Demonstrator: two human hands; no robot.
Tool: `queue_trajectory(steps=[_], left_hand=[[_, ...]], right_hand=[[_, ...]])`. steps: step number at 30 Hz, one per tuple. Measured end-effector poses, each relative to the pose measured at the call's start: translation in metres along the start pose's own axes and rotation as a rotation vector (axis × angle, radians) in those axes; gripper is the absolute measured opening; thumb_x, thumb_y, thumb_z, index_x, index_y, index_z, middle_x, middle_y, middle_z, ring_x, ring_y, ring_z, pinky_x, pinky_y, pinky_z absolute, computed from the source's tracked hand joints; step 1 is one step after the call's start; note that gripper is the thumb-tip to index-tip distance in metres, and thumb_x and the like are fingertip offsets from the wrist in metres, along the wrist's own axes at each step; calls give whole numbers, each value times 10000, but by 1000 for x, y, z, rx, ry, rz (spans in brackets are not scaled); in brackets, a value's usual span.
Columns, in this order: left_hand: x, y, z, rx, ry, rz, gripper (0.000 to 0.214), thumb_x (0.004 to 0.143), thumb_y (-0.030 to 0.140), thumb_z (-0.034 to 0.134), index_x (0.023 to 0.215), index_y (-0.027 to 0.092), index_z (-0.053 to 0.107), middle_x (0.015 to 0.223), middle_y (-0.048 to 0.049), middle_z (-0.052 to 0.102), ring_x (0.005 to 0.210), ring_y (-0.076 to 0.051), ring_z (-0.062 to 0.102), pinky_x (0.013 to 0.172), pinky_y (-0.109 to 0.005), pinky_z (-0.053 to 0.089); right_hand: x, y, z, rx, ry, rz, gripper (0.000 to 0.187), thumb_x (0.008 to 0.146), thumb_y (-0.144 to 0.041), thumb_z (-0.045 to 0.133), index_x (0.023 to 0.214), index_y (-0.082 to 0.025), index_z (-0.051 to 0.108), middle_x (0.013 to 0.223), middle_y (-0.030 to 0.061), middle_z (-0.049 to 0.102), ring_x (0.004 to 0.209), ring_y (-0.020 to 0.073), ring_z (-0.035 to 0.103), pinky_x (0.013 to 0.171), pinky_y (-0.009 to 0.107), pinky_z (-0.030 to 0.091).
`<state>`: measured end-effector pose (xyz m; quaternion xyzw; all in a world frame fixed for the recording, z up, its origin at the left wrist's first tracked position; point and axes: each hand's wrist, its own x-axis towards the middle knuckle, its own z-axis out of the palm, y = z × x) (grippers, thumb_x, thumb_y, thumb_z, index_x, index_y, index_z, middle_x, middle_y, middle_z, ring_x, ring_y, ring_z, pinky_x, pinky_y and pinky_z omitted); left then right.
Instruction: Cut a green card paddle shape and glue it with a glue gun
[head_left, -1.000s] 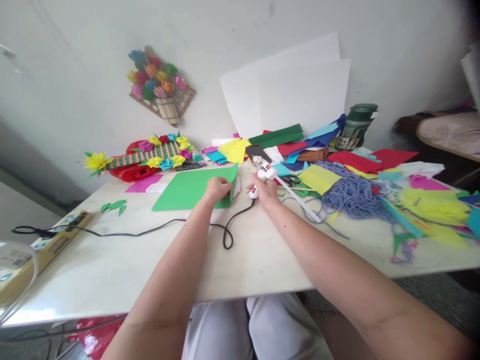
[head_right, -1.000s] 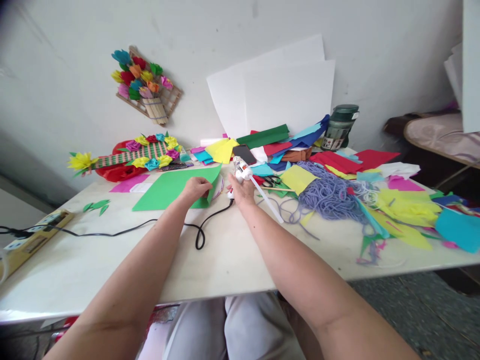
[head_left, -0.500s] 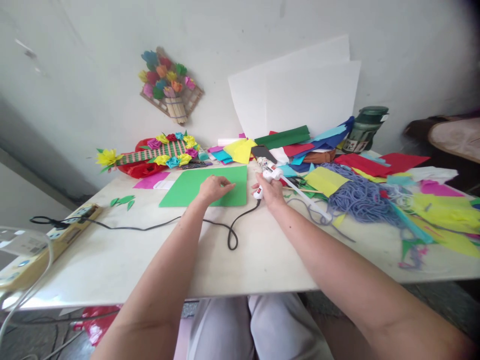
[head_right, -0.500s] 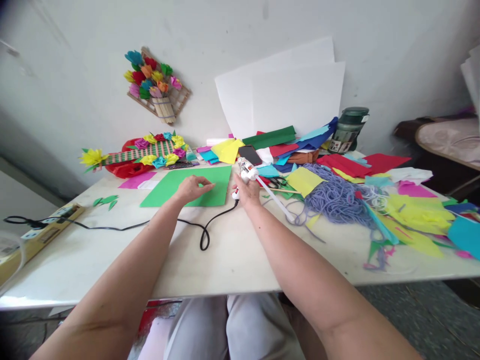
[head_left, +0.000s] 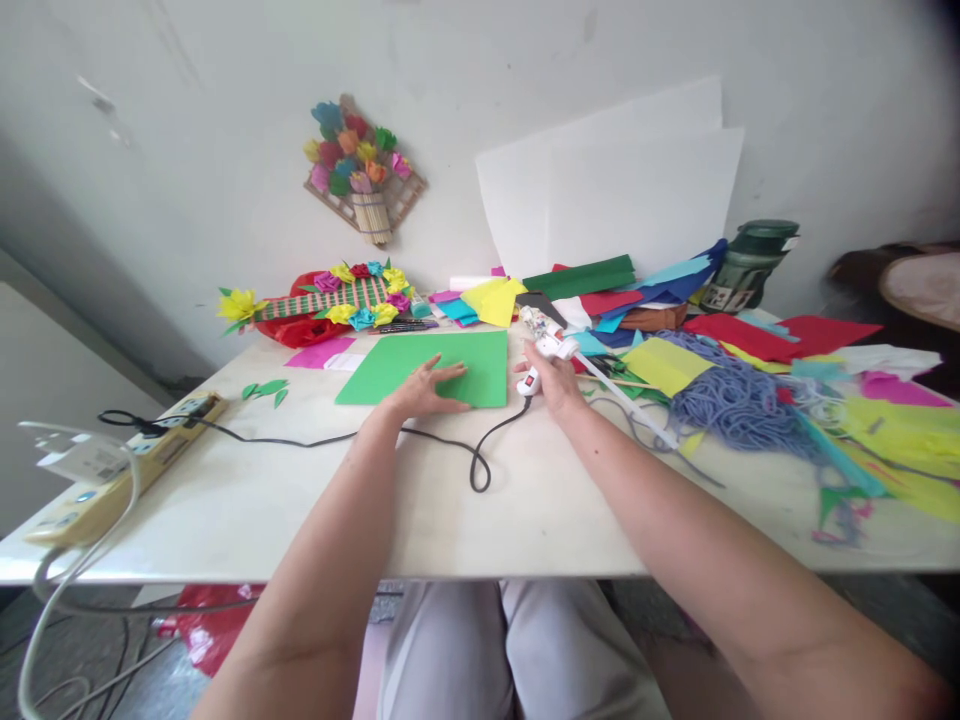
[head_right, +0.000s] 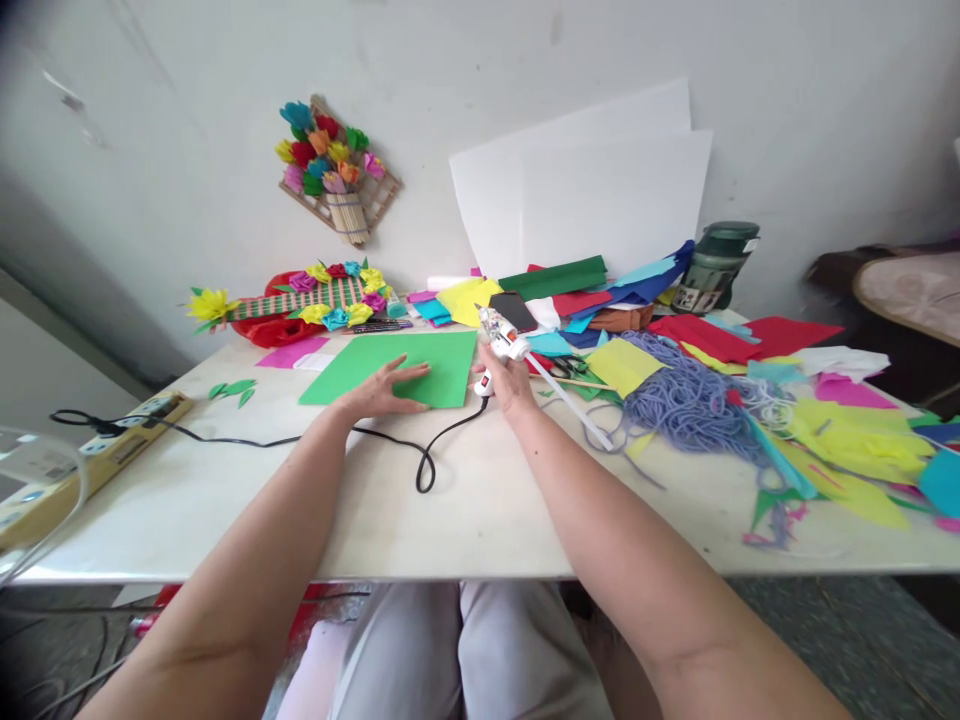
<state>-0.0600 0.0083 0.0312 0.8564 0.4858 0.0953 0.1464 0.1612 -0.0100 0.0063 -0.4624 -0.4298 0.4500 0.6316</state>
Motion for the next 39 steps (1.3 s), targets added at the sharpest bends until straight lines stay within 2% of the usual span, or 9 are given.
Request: queue_trajectory(steps=[4, 8, 17, 22, 26, 32, 35, 39], left_hand=[[0, -6, 7, 81, -97, 31, 827, 649, 642, 540, 1366, 309, 301, 1461, 9, 205, 1350, -304, 61, 1065, -505, 27], [1, -9, 9, 82, -95, 39, 789, 683, 668, 475, 1366, 311, 301, 1463, 5, 197, 1350, -301, 52, 1063, -505, 24], [1, -12, 17, 37, 60, 59, 686, 707, 637, 481, 1296, 289, 433, 1400, -4, 353, 1331, -254, 196, 1076, -445, 107], [2, -5, 21, 66, 145, 61, 512, 785, 574, 430, 1196, 294, 551, 1327, 30, 460, 1289, -193, 309, 1055, -307, 218], [4, 8, 25, 110, 248, -3, 381, 838, 511, 390, 1074, 332, 630, 1214, 40, 569, 1184, -156, 452, 959, -231, 322], [8, 24, 25, 197, 331, -123, 425, 820, 558, 386, 944, 288, 689, 936, -56, 687, 919, -194, 603, 757, -243, 394], [10, 23, 21, 235, 335, -121, 422, 814, 556, 397, 910, 279, 700, 840, -59, 693, 820, -190, 615, 690, -241, 391], [10, 13, 13, 108, 304, -151, 372, 761, 552, 484, 887, 281, 706, 821, -31, 694, 763, -167, 604, 650, -225, 392]], right_hand=[[-1, 1, -3, -72, -65, -69, 497, 648, -540, 609, 977, -168, 613, 722, 31, 659, 549, 135, 587, 440, 231, 490], [-3, -2, -5, -64, -134, -81, 496, 650, -503, 619, 1016, -169, 619, 777, 47, 662, 691, 174, 620, 469, 236, 496], [-9, -5, -5, -78, -179, -44, 505, 648, -515, 613, 1013, -166, 629, 802, 57, 680, 602, 160, 603, 455, 253, 484], [-6, -3, -7, -140, -98, -74, 501, 667, -561, 564, 911, -137, 670, 803, 77, 686, 526, 136, 574, 403, 220, 440], [-4, -3, -9, -150, -58, -77, 524, 674, -590, 531, 885, -132, 674, 758, 76, 687, 475, 127, 553, 382, 216, 412], [-3, -4, -7, -51, -114, -100, 525, 674, -562, 547, 987, -149, 628, 825, 66, 686, 550, 132, 588, 437, 218, 439], [-1, -2, -5, 31, -137, -93, 538, 661, -533, 581, 1049, -161, 596, 803, 54, 677, 616, 162, 629, 480, 240, 467], [2, 0, -2, 101, -157, -47, 537, 642, -502, 624, 1056, -163, 580, 770, 47, 671, 620, 187, 650, 541, 288, 507]])
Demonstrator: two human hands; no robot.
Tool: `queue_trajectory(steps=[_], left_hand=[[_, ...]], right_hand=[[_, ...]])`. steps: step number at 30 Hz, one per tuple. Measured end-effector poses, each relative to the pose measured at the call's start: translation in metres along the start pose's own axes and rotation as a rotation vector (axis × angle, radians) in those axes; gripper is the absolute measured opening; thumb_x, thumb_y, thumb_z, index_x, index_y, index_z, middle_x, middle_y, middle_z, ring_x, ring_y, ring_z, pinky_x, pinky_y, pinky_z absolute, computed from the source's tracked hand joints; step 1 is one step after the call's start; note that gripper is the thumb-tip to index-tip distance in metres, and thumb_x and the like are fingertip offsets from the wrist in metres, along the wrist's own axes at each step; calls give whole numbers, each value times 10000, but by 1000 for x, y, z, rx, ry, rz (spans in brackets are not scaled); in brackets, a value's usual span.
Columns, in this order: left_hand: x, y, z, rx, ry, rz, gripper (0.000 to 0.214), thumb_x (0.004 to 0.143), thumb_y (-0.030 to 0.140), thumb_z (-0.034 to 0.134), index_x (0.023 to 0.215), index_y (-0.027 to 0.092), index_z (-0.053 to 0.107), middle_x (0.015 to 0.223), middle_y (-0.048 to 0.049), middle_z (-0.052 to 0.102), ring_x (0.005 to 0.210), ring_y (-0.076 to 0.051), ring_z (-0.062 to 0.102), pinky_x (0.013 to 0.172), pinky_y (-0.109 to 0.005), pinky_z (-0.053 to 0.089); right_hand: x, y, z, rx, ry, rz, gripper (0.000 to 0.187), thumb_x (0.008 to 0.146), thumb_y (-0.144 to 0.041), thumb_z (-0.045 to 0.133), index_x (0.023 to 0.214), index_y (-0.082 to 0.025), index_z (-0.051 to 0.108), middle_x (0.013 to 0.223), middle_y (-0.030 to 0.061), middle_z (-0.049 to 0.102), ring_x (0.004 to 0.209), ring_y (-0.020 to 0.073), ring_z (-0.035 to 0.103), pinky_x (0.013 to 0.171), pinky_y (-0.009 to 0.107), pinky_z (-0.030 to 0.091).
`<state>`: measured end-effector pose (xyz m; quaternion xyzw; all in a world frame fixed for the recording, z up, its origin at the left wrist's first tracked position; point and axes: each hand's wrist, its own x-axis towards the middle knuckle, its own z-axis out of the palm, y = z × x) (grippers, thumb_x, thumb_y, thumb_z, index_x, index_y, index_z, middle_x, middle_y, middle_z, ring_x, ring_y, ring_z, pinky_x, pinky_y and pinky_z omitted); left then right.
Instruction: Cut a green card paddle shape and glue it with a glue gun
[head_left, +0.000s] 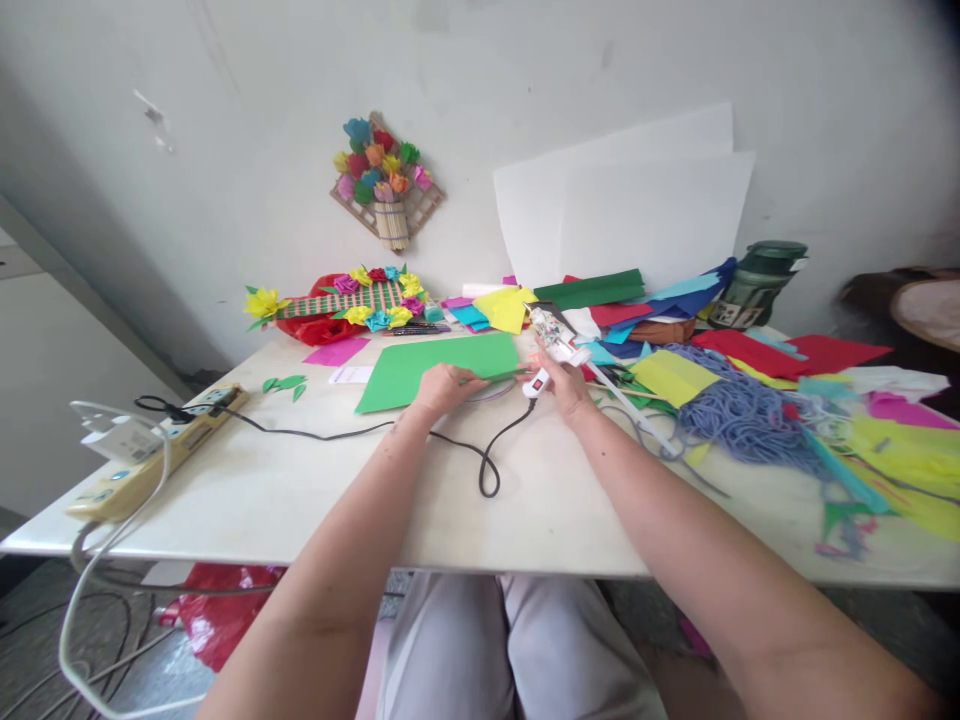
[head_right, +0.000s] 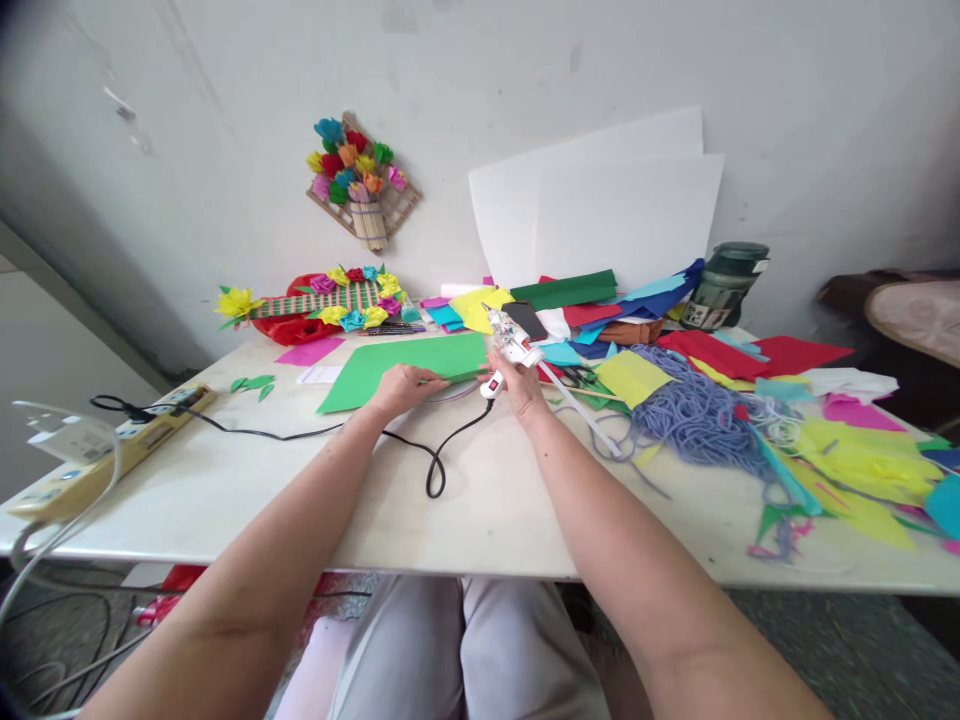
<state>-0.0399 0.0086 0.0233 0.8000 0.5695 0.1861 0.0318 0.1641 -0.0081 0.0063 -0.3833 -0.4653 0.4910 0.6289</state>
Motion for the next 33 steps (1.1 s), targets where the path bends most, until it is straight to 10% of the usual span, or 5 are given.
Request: queue_trajectory(steps=[19, 33], left_hand=[[18, -27, -14, -290, -73, -39, 411, 649, 561, 549, 584, 161, 614, 475, 35, 408, 496, -89, 327, 467, -226, 250], [25, -29, -16, -347, -98, 4, 345, 639, 496, 556, 521, 175, 509, 463, 48, 337, 482, -85, 285, 469, -229, 223]], right_hand=[[2, 3, 6, 85, 29, -36, 370, 595, -448, 702, 802, -158, 602, 771, 53, 665, 757, 230, 664, 637, 325, 545], [6, 10, 4, 120, 49, -19, 469, 622, -420, 696, 1008, -177, 588, 902, 44, 640, 682, 190, 664, 516, 276, 547]])
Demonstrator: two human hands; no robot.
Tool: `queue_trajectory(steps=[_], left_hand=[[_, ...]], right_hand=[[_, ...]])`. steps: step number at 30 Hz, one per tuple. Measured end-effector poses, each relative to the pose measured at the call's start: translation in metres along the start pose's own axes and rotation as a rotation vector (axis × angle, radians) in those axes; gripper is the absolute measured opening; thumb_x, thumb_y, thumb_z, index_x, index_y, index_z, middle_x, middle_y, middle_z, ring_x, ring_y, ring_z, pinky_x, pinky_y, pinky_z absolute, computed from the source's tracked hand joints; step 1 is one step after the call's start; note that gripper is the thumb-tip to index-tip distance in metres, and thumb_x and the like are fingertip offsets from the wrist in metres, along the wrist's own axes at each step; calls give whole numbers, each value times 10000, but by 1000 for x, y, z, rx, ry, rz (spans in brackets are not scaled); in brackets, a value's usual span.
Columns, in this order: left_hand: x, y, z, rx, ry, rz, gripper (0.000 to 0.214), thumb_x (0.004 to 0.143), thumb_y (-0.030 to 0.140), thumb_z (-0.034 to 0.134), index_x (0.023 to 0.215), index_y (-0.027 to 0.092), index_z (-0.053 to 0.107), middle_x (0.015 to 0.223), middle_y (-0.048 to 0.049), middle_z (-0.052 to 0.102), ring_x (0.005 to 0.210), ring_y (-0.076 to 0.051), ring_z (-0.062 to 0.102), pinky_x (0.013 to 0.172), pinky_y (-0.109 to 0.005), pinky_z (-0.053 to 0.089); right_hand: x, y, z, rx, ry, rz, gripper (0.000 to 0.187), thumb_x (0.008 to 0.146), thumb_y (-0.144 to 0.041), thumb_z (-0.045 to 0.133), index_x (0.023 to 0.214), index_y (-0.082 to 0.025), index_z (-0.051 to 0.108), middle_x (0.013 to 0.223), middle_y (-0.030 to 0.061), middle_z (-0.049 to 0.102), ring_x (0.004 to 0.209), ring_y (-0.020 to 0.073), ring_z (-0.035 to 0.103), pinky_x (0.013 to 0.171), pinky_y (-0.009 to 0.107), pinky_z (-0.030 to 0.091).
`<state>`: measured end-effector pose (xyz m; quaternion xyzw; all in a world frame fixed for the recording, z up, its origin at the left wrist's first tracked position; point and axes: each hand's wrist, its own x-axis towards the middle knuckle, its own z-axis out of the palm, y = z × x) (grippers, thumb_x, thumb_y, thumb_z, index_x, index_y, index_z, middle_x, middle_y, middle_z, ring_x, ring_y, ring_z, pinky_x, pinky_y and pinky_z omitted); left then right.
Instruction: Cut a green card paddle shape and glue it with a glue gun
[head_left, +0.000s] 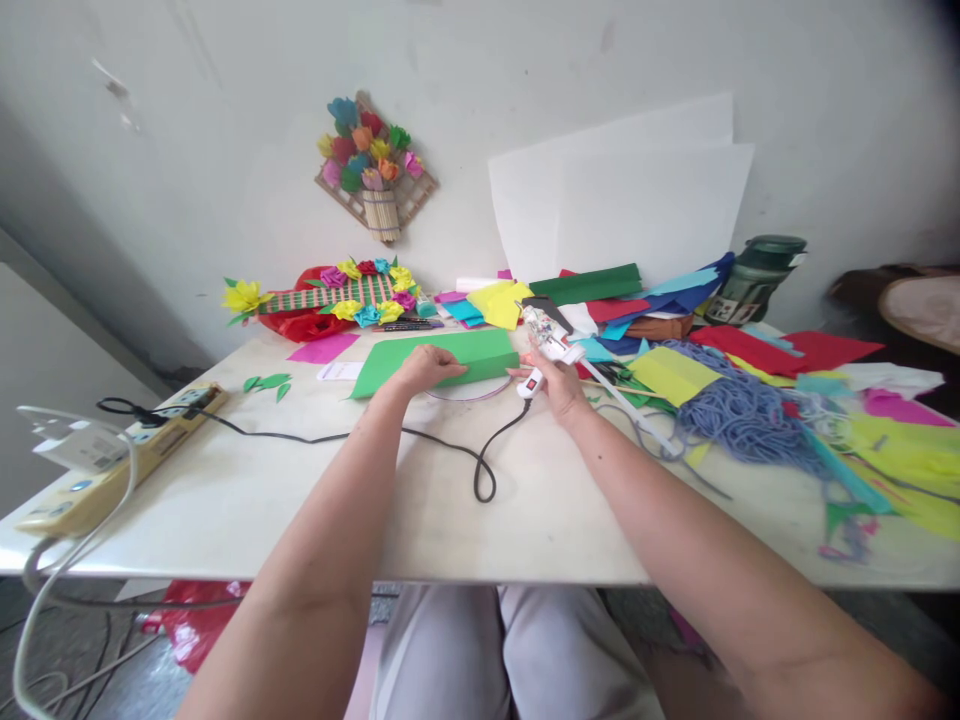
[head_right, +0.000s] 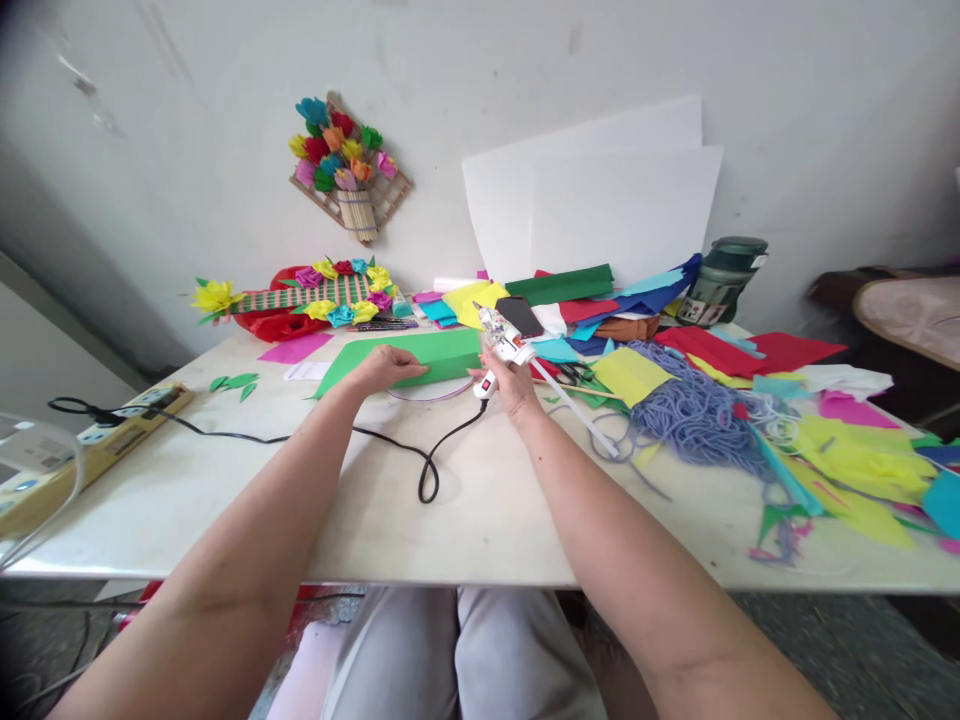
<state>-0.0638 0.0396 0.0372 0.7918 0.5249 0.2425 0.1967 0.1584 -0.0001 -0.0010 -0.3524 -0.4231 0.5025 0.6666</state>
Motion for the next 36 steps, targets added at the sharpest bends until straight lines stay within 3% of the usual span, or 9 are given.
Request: queue_trajectory(steps=[5, 13, 19, 29, 36], left_hand=[[-1, 2, -1, 20, 38, 19, 320, 656, 475, 534, 548, 175, 529, 478, 44, 383, 496, -89, 324, 481, -223, 249], [-8, 4, 2, -8, 86, -13, 335, 661, 482, 536, 586, 160, 593, 444, 38, 398, 506, -100, 360, 475, -227, 244], [-6, 4, 2, 20, 79, -58, 345, 659, 500, 537, 595, 167, 600, 457, 38, 412, 510, -102, 366, 486, -229, 264], [-8, 2, 3, -9, 41, -73, 364, 660, 524, 531, 595, 169, 580, 479, 40, 392, 519, -101, 359, 495, -230, 270], [-13, 4, 1, -40, -45, -11, 333, 663, 487, 543, 563, 170, 545, 480, 47, 387, 501, -90, 339, 504, -233, 273]], right_hand=[[0, -2, 0, -17, 5, -4, 510, 634, -425, 680, 1071, -185, 573, 1014, 62, 626, 686, 185, 665, 502, 264, 533], [-2, -5, 1, -69, 63, 31, 500, 649, -461, 652, 1055, -181, 568, 938, 66, 644, 595, 174, 657, 406, 227, 468], [-2, -6, 2, -53, 77, 61, 425, 633, -495, 657, 883, -162, 577, 740, 46, 664, 510, 167, 635, 394, 233, 464], [-4, -10, 4, -28, 134, 94, 398, 631, -479, 674, 815, -156, 531, 495, 10, 613, 376, 142, 574, 330, 194, 401], [-2, -8, 3, -16, 183, 79, 372, 620, -427, 692, 840, -160, 556, 631, 12, 648, 391, 122, 576, 332, 200, 414]])
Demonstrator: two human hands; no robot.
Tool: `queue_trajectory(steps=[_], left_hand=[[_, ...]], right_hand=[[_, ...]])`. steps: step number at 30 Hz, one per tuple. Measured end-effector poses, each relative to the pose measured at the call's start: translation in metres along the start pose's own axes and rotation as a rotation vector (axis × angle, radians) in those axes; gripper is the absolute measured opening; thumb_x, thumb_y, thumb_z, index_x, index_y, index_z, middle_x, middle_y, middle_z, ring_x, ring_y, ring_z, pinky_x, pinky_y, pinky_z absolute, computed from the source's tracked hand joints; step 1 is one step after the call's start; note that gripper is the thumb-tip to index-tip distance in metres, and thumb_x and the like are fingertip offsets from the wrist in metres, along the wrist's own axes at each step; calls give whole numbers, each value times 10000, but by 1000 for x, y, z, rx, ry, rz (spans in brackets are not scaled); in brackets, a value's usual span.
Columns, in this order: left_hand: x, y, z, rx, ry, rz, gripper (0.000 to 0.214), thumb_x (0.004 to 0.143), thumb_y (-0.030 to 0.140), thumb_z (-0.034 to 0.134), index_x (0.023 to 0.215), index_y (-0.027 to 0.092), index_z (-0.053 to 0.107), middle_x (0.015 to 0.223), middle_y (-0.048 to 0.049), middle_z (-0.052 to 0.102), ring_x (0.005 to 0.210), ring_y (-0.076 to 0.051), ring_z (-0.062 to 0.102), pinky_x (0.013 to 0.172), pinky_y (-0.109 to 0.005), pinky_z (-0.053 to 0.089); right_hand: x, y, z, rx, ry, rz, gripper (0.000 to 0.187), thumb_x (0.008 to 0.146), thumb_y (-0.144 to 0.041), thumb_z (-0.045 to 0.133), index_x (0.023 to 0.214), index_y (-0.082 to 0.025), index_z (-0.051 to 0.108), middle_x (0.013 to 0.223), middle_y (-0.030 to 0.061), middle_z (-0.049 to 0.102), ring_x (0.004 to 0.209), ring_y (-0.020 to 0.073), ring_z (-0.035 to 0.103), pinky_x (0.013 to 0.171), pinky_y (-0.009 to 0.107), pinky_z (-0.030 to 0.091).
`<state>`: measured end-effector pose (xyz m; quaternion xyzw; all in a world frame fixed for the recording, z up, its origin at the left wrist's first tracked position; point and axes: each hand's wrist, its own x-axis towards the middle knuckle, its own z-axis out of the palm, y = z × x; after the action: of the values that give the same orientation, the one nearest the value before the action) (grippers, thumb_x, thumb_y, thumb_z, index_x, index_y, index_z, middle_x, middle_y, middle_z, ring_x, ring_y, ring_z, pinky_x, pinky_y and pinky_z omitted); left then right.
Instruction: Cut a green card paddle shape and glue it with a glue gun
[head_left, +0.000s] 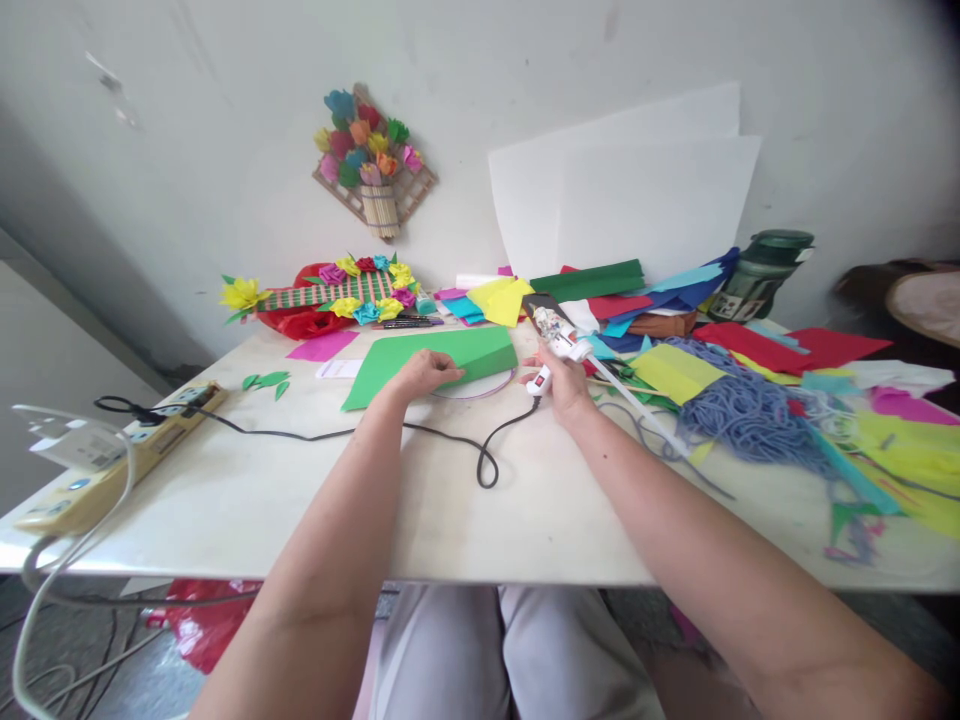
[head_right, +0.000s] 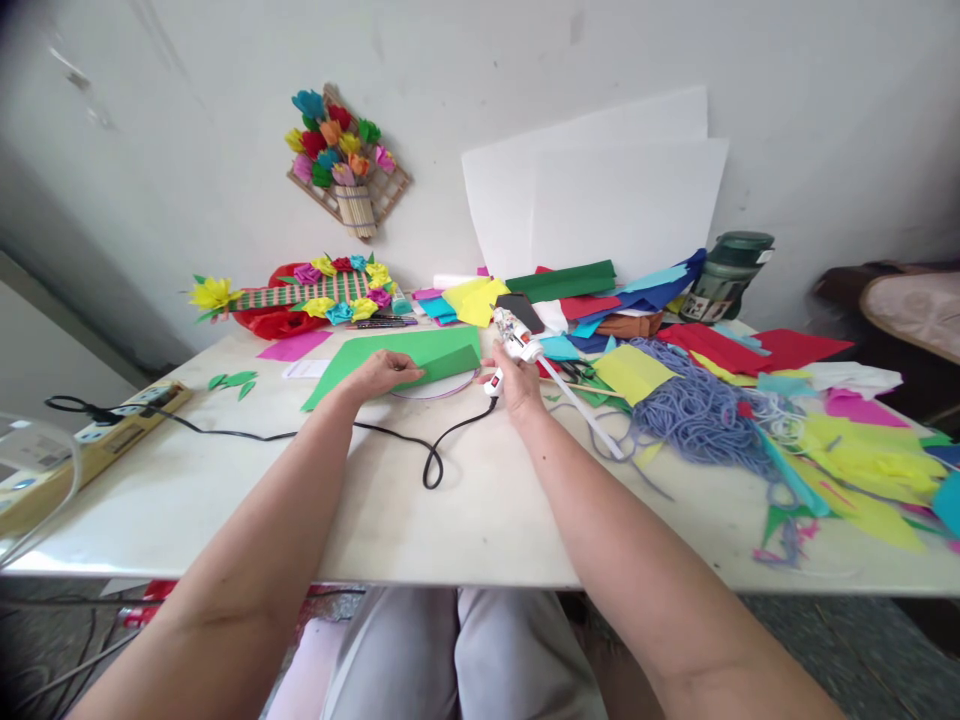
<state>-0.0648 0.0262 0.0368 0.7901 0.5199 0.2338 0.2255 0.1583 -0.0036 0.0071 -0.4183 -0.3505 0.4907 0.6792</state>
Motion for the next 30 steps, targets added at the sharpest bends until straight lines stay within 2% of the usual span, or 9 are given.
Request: queue_trajectory(steps=[3, 6, 9, 12, 14, 17, 23, 27, 30], left_hand=[[1, 0, -1, 63, -18, 17, 295, 663, 449, 554, 580, 167, 575, 533, 32, 491, 538, -102, 419, 541, -229, 317], [2, 6, 3, 182, 18, 3, 255, 657, 422, 568, 705, 184, 647, 661, 5, 607, 626, -135, 515, 581, -231, 351], [3, 19, 16, 355, 105, -12, 350, 666, 502, 560, 857, 233, 676, 747, -19, 649, 709, -178, 567, 610, -249, 365], [4, 37, 34, 506, 190, 59, 430, 686, 576, 521, 867, 222, 686, 863, -66, 643, 806, -224, 581, 654, -277, 377], [6, 46, 45, 538, 205, 49, 422, 756, 542, 458, 844, 200, 689, 877, -91, 635, 837, -227, 581, 672, -281, 381], [10, 50, 53, 539, 228, -19, 403, 809, 470, 404, 796, 185, 688, 893, -108, 638, 860, -231, 582, 659, -285, 387], [16, 46, 53, 430, 244, -228, 405, 766, 513, 426, 740, 200, 683, 859, -102, 660, 834, -248, 586, 635, -303, 407], [16, 48, 51, 436, 229, -230, 400, 760, 516, 430, 735, 207, 683, 866, -96, 663, 832, -246, 585, 639, -299, 405], [13, 45, 46, 448, 184, -131, 381, 764, 504, 441, 749, 211, 683, 908, -78, 661, 821, -227, 588, 637, -283, 399]], right_hand=[[1, 1, 0, 15, 2, 10, 374, 618, -410, 696, 872, -168, 567, 736, 21, 665, 452, 132, 609, 377, 216, 452], [4, 3, 1, 39, -21, 18, 364, 629, -396, 693, 886, -167, 574, 733, 23, 666, 570, 165, 651, 470, 244, 504], [6, 7, 1, 41, -64, -2, 352, 632, -402, 693, 868, -166, 581, 697, 26, 663, 667, 196, 666, 571, 289, 535], [7, 9, 0, 36, -120, -34, 363, 625, -420, 699, 867, -176, 581, 709, 31, 669, 711, 213, 667, 631, 325, 541], [7, 9, 0, 39, -137, -46, 376, 624, -434, 696, 876, -179, 579, 713, 33, 670, 721, 217, 666, 649, 337, 541], [5, 8, 1, 51, -115, -35, 393, 617, -442, 698, 876, -174, 574, 696, 32, 664, 701, 213, 665, 643, 333, 543], [5, 7, 2, 23, -61, -4, 383, 613, -459, 696, 824, -164, 573, 669, 37, 653, 648, 197, 655, 582, 307, 545], [6, 8, 1, 24, -56, -11, 376, 603, -458, 699, 809, -172, 568, 663, 27, 652, 610, 187, 646, 547, 298, 537], [5, 7, 1, 14, -53, 4, 370, 604, -456, 694, 800, -170, 565, 643, 25, 646, 581, 188, 642, 500, 285, 521]])
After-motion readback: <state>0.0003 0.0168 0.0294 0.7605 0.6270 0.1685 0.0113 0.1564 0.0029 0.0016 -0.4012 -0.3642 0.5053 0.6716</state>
